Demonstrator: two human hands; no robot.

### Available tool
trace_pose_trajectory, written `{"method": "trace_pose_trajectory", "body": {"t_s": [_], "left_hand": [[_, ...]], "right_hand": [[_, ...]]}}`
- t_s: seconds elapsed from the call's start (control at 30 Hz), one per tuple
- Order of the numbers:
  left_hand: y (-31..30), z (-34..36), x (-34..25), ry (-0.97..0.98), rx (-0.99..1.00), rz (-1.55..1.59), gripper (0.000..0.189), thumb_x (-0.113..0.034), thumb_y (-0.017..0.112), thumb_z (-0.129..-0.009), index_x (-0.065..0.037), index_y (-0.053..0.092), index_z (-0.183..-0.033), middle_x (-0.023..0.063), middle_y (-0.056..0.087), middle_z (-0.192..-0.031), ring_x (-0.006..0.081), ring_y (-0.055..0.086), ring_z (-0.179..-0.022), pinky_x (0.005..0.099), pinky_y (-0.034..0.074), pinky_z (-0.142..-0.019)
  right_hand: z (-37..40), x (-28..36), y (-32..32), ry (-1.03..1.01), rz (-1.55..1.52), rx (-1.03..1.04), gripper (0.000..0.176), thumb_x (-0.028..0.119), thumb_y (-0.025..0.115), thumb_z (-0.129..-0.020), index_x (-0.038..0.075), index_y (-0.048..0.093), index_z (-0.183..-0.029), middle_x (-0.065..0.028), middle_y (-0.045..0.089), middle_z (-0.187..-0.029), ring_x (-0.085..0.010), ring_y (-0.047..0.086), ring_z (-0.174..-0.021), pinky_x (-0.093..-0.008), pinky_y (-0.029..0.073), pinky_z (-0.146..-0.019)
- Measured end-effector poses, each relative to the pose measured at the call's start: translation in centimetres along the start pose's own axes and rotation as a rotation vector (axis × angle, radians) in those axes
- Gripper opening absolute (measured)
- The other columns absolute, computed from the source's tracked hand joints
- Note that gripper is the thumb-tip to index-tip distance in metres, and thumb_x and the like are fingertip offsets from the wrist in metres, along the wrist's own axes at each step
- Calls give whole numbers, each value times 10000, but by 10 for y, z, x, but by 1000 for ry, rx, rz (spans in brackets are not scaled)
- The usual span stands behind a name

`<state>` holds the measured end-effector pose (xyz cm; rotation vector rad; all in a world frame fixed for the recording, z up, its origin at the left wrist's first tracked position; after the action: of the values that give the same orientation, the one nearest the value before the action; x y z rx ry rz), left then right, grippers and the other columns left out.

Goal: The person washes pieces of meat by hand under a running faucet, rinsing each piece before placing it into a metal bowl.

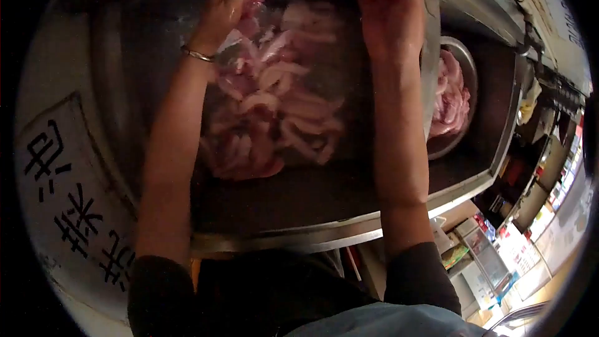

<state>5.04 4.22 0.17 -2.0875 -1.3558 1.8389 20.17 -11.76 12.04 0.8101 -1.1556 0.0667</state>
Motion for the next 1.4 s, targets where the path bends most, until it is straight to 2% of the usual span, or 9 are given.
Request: {"method": "trace_pose_trajectory", "body": {"t_s": [0.07, 0.13, 0.27, 0.33, 0.57, 0.6, 0.8, 1.33, 1.4], "left_hand": [[-9, 0, -13, 226, -39, -152, 405, -284, 505, -836, -70, 462, -1177, 55, 589, -839, 132, 543, -696, 256, 445, -659], [1, 0, -25, -724, 79, 729, 397, -276, 513, -833, -86, 465, -1177, 60, 585, -796, 158, 549, -684, 261, 447, -631], [6, 0, -15, -794, 101, 760, 356, -305, 507, -842, -106, 502, -1137, 33, 575, -778, 126, 542, -655, 232, 433, -573], [5, -6, -31, 64, 62, -331, 281, -277, 538, -828, -114, 551, -1057, -4, 534, -709, 79, 523, -626, 225, 427, -532], [2, -16, -51, 429, -62, -519, 256, -195, 569, -798, -71, 540, -1020, 0, 516, -908, 87, 531, -720, 219, 439, -654], [6, -17, -46, -112, -161, 287, 261, -231, 548, -823, -58, 546, -1018, -30, 506, -816, 44, 490, -671, 201, 410, -581], [6, -1, -31, -443, 66, 338, 242, -251, 559, -819, -63, 557, -971, -52, 486, -621, 32, 443, -589, 191, 360, -507], [16, 24, 1, -377, 149, 53, 352, -209, 588, -776, -39, 484, -1066, 112, 594, -788, 205, 574, -723, 305, 447, -647], [9, 10, -29, 107, -108, 73, 325, -167, 525, -818, -43, 457, -1111, 77, 595, -938, 167, 561, -807, 280, 461, -673]], "right_hand": [[-6, -22, -20, 44, -35, 104, 367, 284, 522, -835, -2, 495, -1065, -35, 571, -739, -140, 553, -706, -265, 435, -671], [-5, -35, -22, 114, -173, 426, 339, 244, 502, -841, -24, 494, -1048, -47, 585, -705, -136, 571, -621, -255, 456, -575], [-6, -60, -36, 384, 232, 102, 371, 241, 581, -797, 0, 492, -1065, -81, 566, -903, -121, 519, -747, -253, 427, -575], [-12, -84, -38, 144, 384, 289, 386, 249, 608, -772, -8, 503, -1041, -87, 586, -812, -122, 542, -671, -251, 441, -540], [-3, -77, 5, 154, 863, 516, 236, 136, 602, -745, -29, 572, -911, -49, 584, -649, -102, 526, -520, -249, 425, -464], [-3, -69, 9, 61, 850, 479, 226, 128, 594, -747, -28, 573, -910, -55, 578, -638, -97, 517, -510, -248, 419, -459], [-5, -11, 26, -53, 645, 488, 267, 166, 476, -834, -50, 510, -987, -104, 609, -751, -149, 590, -549, -258, 469, -450], [8, -40, 33, -1, 833, 529, 255, 129, 605, -718, 9, 587, -942, -109, 601, -671, -152, 579, -569, -275, 469, -536], [1, -58, 33, -147, 954, 528, 278, 143, 613, -705, 12, 585, -948, -139, 606, -704, -212, 598, -625, -305, 478, -577]]}}
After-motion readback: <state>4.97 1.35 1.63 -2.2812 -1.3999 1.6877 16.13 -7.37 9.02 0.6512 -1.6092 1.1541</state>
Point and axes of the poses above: each hand's wrist, its own z-axis away from the middle knuckle, its own y-axis out of the palm, x = y × z, the point moved 3 cm from there along -z, towards the middle knuckle
